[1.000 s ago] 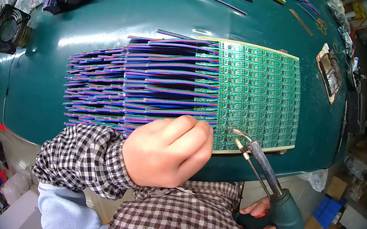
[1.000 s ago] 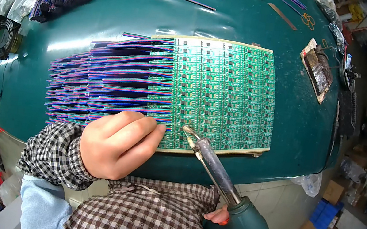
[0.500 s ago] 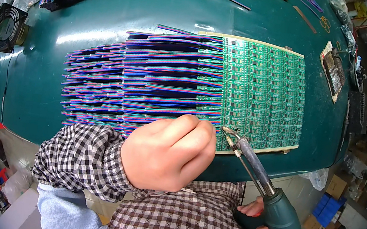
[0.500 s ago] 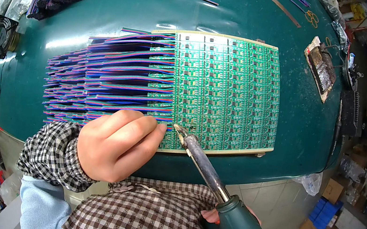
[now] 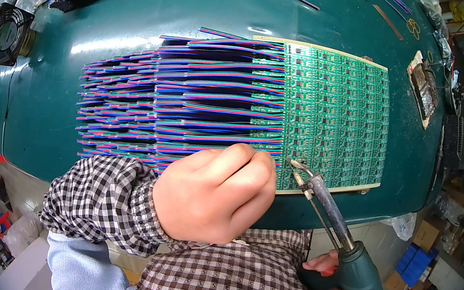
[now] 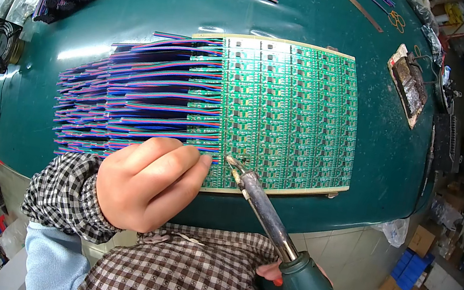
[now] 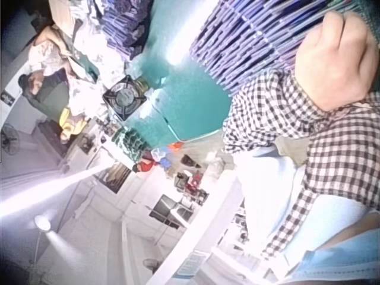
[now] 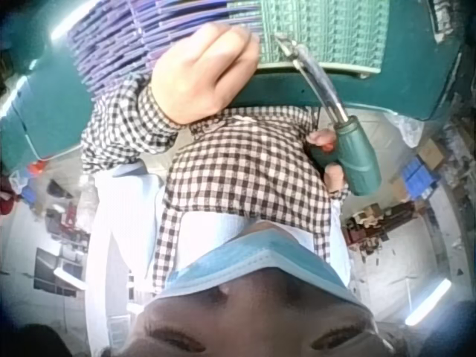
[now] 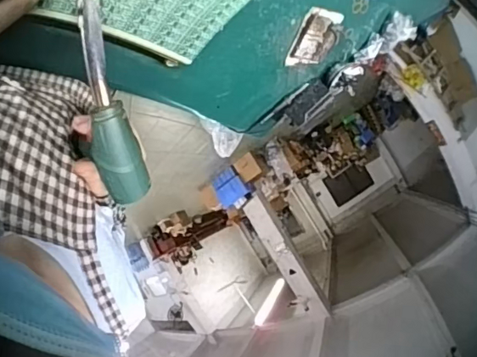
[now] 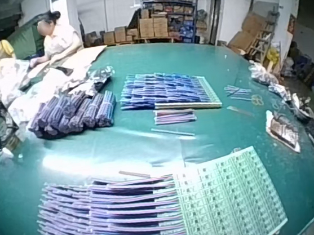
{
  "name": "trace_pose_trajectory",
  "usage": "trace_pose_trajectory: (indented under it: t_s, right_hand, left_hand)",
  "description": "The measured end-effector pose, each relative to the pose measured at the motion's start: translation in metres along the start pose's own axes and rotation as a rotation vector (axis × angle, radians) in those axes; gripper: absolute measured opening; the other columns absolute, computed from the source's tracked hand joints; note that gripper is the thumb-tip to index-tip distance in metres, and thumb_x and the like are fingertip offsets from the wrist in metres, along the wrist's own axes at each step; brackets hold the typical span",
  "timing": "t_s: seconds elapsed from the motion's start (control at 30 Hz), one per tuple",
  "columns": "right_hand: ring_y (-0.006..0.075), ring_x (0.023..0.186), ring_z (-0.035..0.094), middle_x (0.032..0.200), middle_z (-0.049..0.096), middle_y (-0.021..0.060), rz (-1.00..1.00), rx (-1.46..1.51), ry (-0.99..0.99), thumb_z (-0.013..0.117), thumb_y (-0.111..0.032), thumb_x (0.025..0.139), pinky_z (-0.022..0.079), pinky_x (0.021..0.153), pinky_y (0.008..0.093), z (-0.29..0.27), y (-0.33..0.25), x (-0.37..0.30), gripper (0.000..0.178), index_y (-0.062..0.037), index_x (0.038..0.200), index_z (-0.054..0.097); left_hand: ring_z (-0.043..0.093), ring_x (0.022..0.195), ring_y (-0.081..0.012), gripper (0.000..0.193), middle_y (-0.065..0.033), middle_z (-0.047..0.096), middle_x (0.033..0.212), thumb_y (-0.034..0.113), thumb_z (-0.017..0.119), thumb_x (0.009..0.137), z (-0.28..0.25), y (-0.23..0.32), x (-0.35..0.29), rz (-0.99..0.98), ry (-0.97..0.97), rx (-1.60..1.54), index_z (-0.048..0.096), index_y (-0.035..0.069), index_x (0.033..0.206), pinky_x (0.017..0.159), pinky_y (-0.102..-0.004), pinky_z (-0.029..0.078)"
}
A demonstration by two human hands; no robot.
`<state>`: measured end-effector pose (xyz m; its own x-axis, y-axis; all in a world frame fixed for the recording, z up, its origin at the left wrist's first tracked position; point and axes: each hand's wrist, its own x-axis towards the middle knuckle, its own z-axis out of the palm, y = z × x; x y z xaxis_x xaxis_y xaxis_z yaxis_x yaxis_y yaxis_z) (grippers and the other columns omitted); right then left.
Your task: The person positions ribbon cables onto circuit boards and solders the wire ends in place using a soldering iron, picking up additional cables from the table to attach to the board.
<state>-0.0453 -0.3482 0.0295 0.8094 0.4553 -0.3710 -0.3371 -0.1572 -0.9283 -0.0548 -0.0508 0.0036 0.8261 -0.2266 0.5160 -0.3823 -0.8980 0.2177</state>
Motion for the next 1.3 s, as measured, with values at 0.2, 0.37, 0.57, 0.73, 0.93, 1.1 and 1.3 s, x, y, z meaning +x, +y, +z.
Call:
trace_pose_trajectory:
  t_s: [0.2,0.37,0.57,0.73,0.93,1.1,1.3]
  right_hand:
    - [0.0260,0.082,0.060,0.085,0.057,0.0104,-0.005,0.033,0.016,0.076,-0.049,0.070,0.055,0.078,0.0409,0.002,0.001,-0.002,0.084,0.0085,0.120,0.041]
    - [0.0263,0.081,0.060,0.083,0.058,0.0087,0.058,0.146,0.060,0.078,-0.047,0.069,0.053,0.080,0.0454,0.006,0.004,-0.009,0.086,0.0080,0.123,0.039]
    - [0.0261,0.081,0.060,0.082,0.058,0.0072,0.094,0.149,0.056,0.078,-0.047,0.069,0.052,0.082,0.0471,0.005,0.003,-0.007,0.089,0.0075,0.126,0.036]
    - [0.0254,0.081,0.060,0.083,0.058,0.0066,0.076,0.046,-0.057,0.075,-0.050,0.070,0.052,0.083,0.0469,-0.005,0.006,-0.006,0.090,0.0073,0.126,0.035]
    - [0.0256,0.081,0.060,0.084,0.058,0.0075,0.078,0.026,-0.065,0.075,-0.051,0.071,0.052,0.082,0.0471,-0.006,0.005,-0.001,0.089,0.0077,0.125,0.036]
    - [0.0269,0.080,0.060,0.084,0.057,0.0083,-0.015,0.155,0.022,0.074,-0.051,0.072,0.053,0.079,0.0476,-0.024,0.028,-0.017,0.086,0.0080,0.123,0.036]
    - [0.0253,0.082,0.057,0.086,0.054,0.0104,-0.291,0.268,0.163,0.059,-0.054,0.082,0.054,0.072,0.0411,-0.002,0.045,-0.012,0.074,0.0051,0.122,0.038]
  left_hand:
    - [0.059,0.073,-0.0201,0.033,-0.0109,0.059,0.091,0.008,0.063,0.059,-0.001,0.000,0.000,0.000,-0.007,-0.001,0.066,-0.003,0.090,0.052,-0.0247,0.046]
    - [0.060,0.074,-0.0201,0.034,-0.0109,0.059,0.091,0.008,0.063,0.059,-0.001,0.000,0.001,-0.002,-0.019,-0.008,0.066,-0.003,0.090,0.053,-0.0250,0.046]
    - [0.060,0.075,-0.0205,0.033,-0.0107,0.059,0.091,0.008,0.063,0.059,0.000,0.000,-0.001,-0.007,-0.011,-0.002,0.066,-0.003,0.089,0.053,-0.0253,0.047]
    - [0.060,0.075,-0.0207,0.033,-0.0104,0.059,0.090,0.007,0.064,0.058,0.001,0.001,-0.003,-0.001,0.002,0.003,0.066,-0.003,0.088,0.053,-0.0251,0.047]
    - [0.059,0.075,-0.0205,0.032,-0.0105,0.059,0.090,0.007,0.064,0.058,0.005,0.001,-0.004,-0.019,0.003,-0.002,0.066,-0.003,0.088,0.053,-0.0254,0.047]
    - [0.059,0.074,-0.0202,0.032,-0.0106,0.059,0.090,0.008,0.063,0.059,0.000,-0.003,0.003,0.017,-0.002,0.008,0.065,-0.004,0.089,0.054,-0.0252,0.047]
    - [0.059,0.075,-0.0172,0.033,-0.0108,0.059,0.090,0.015,0.059,0.064,-0.015,-0.001,0.005,0.018,-0.114,0.015,0.062,-0.003,0.092,0.060,-0.0227,0.047]
